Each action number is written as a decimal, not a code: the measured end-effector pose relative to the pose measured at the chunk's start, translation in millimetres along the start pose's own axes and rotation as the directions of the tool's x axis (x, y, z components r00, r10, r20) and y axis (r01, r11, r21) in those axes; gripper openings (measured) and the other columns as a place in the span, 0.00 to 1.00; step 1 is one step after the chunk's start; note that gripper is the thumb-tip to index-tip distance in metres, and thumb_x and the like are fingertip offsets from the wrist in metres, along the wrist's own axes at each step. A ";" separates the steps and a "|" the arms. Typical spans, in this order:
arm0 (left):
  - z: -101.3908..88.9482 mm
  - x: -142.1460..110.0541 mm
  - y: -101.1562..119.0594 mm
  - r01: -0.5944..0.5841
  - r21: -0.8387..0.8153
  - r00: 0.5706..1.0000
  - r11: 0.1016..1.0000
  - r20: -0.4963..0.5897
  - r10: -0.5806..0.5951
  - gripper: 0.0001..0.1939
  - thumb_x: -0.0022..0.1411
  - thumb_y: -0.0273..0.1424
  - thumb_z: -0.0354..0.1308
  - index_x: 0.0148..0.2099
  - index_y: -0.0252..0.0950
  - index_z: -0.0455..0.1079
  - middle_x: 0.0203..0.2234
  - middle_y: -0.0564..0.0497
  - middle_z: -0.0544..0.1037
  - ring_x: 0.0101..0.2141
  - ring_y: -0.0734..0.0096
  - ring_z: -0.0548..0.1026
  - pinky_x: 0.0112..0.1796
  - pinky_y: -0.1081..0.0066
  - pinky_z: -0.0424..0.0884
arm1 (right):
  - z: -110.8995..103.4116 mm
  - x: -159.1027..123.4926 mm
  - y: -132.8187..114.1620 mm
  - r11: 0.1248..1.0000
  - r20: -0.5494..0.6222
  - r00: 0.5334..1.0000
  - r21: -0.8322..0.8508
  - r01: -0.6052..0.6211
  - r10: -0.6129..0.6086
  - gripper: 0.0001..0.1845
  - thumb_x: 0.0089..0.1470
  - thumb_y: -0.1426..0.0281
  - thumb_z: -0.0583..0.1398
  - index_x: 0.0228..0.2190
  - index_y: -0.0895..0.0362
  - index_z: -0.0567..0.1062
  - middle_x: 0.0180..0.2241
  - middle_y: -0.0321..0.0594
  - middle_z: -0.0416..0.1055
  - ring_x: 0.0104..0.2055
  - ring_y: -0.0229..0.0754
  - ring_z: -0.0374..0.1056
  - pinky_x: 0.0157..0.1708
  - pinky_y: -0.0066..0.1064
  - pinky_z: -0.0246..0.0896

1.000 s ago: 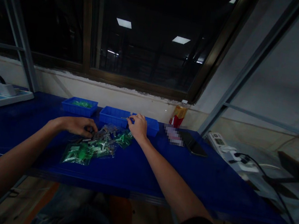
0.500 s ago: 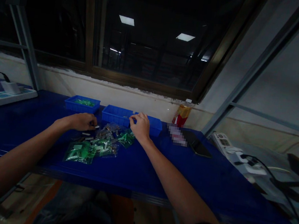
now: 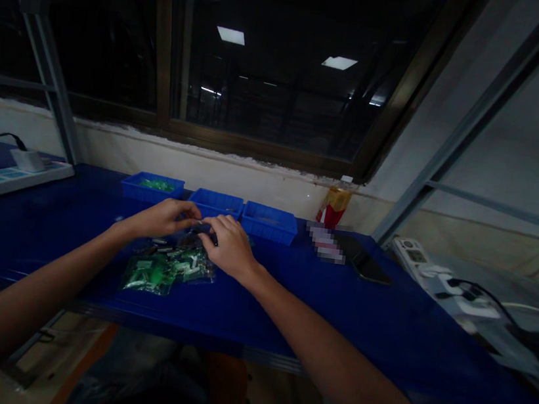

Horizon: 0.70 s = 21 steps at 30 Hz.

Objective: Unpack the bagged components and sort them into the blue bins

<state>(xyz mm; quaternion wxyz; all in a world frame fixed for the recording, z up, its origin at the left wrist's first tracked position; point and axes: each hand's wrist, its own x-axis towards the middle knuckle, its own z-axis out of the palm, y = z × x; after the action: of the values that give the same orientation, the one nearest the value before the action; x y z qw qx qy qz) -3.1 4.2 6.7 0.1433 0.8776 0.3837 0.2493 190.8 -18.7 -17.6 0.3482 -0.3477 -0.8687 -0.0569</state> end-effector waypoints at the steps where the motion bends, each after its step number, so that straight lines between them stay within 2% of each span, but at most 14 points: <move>1: 2.0 0.2 2.7 -0.019 -0.023 1.000 1.000 0.005 0.019 0.10 0.60 0.32 0.50 0.41 0.32 0.66 0.32 0.48 0.76 0.34 0.71 0.73 0.36 0.74 0.67 | -0.7 0.1 0.2 1.000 -0.006 1.000 -0.001 0.000 0.000 0.11 0.51 0.69 0.56 0.39 0.55 0.70 0.31 0.39 0.69 0.36 0.42 0.63 0.39 0.36 0.57; 5: 6.4 0.9 5.3 -0.067 -0.089 0.998 0.994 -0.005 0.067 0.10 0.60 0.32 0.50 0.41 0.32 0.66 0.33 0.48 0.75 0.34 0.72 0.72 0.36 0.74 0.67 | -3.5 0.8 3.2 1.000 -0.037 0.999 -0.012 -0.014 0.014 0.09 0.52 0.69 0.56 0.38 0.55 0.69 0.32 0.40 0.68 0.37 0.43 0.63 0.39 0.35 0.58; 15: 5.0 1.1 4.2 -0.066 -0.220 0.996 0.973 -0.080 0.049 0.10 0.60 0.33 0.49 0.41 0.32 0.64 0.33 0.49 0.73 0.34 0.72 0.72 0.35 0.73 0.67 | -4.3 1.4 5.6 0.997 -0.048 0.998 -0.065 -0.038 0.035 0.08 0.54 0.67 0.54 0.33 0.56 0.69 0.30 0.40 0.68 0.36 0.42 0.63 0.38 0.35 0.58; 21: 6.5 -0.3 7.2 -0.125 -0.118 0.990 0.985 -0.082 0.116 0.08 0.61 0.31 0.48 0.39 0.33 0.64 0.31 0.50 0.73 0.32 0.73 0.71 0.33 0.74 0.65 | -4.2 2.3 2.7 0.998 -0.054 0.998 -0.036 -0.046 0.044 0.07 0.54 0.67 0.54 0.31 0.56 0.70 0.28 0.40 0.68 0.34 0.42 0.63 0.37 0.34 0.58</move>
<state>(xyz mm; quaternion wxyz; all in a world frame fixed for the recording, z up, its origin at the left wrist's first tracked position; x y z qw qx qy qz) 4.6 -1.3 4.3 0.1672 0.8788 0.3189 0.3130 193.8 -16.8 -13.4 0.3659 -0.3719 -0.8499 -0.0742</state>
